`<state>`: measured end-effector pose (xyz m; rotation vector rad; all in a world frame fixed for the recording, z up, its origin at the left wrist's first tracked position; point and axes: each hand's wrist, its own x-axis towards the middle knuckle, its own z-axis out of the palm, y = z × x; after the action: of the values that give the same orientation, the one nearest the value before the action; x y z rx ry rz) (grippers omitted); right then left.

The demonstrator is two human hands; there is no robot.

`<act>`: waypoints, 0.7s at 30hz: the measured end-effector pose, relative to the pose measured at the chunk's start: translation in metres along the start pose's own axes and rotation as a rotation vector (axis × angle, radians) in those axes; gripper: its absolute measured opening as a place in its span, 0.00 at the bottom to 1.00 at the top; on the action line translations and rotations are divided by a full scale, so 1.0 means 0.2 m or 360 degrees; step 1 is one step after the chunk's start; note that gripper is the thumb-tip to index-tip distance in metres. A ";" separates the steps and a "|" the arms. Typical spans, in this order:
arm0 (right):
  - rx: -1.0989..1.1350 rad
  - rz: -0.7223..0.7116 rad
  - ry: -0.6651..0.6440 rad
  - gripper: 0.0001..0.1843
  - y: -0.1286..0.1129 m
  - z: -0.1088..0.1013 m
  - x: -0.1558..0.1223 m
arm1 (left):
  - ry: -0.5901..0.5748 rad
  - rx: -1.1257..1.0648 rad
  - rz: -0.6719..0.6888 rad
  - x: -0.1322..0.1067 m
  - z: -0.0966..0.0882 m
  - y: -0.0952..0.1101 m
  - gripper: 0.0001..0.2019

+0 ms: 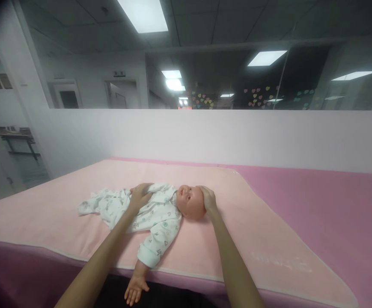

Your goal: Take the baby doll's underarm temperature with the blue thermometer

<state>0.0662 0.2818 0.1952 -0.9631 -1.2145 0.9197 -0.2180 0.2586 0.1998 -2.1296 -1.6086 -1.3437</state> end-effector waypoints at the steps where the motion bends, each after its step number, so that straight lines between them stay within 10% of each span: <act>1: 0.0000 0.0007 0.0002 0.14 0.00 0.00 0.00 | -0.0005 0.0000 -0.0003 0.00 0.00 0.00 0.17; 21: -0.0012 0.0011 0.0008 0.14 0.00 0.00 0.00 | 0.0025 -0.0006 0.0011 0.00 0.00 0.00 0.16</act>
<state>0.0662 0.2817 0.1958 -0.9754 -1.2119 0.9180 -0.2175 0.2574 0.1999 -2.1194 -1.5931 -1.3588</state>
